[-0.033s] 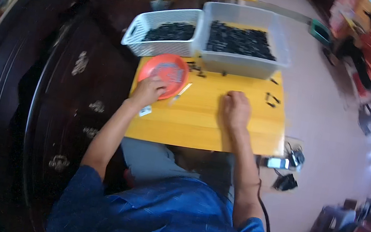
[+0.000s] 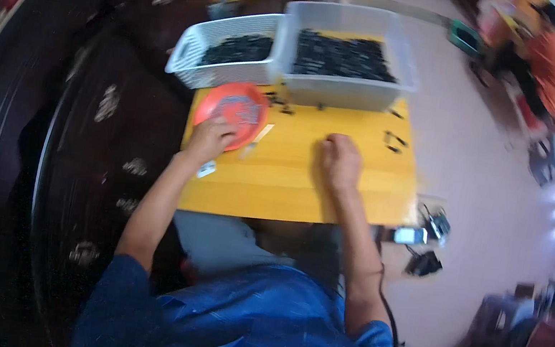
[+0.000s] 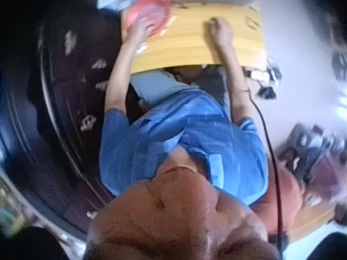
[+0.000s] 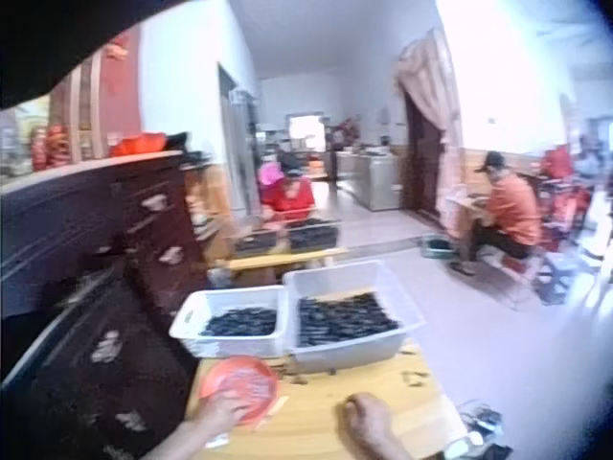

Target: Assembling small black plastic components by hand.

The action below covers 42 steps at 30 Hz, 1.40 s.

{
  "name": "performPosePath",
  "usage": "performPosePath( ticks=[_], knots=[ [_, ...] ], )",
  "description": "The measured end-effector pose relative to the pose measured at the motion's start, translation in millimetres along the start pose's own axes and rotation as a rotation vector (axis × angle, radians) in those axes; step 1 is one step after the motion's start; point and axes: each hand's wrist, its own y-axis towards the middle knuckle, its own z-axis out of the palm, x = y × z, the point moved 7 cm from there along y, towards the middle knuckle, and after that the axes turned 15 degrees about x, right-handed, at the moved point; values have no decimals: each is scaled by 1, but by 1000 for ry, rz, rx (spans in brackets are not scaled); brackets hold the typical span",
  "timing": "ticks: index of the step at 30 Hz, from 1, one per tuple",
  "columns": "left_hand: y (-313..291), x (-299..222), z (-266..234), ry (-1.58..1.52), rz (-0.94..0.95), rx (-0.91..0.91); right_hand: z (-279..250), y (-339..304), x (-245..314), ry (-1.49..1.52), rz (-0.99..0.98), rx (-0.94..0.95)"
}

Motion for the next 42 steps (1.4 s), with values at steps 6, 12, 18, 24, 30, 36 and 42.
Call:
performPosePath(
  ticks=[6,12,18,24,30,36,42],
  knots=[
    [1,1,-2,153,-86,167,12,-21,27,93,-29,78],
    [19,-17,-1,212,30,235,0,-28,20,127,3,49],
    [19,-14,-10,152,80,216,0,-29,20,141,4,56],
    [11,-7,-24,-80,13,66,-1,-26,18,181,20,49],
    [-1,-11,-17,-285,-72,-16,-4,-26,19,204,-5,51],
    [-4,-17,-20,-338,-167,-66,-7,-28,18,239,-19,59],
    [7,-96,-26,-508,-56,-23,-11,-26,20,453,-37,75]
  ],
)
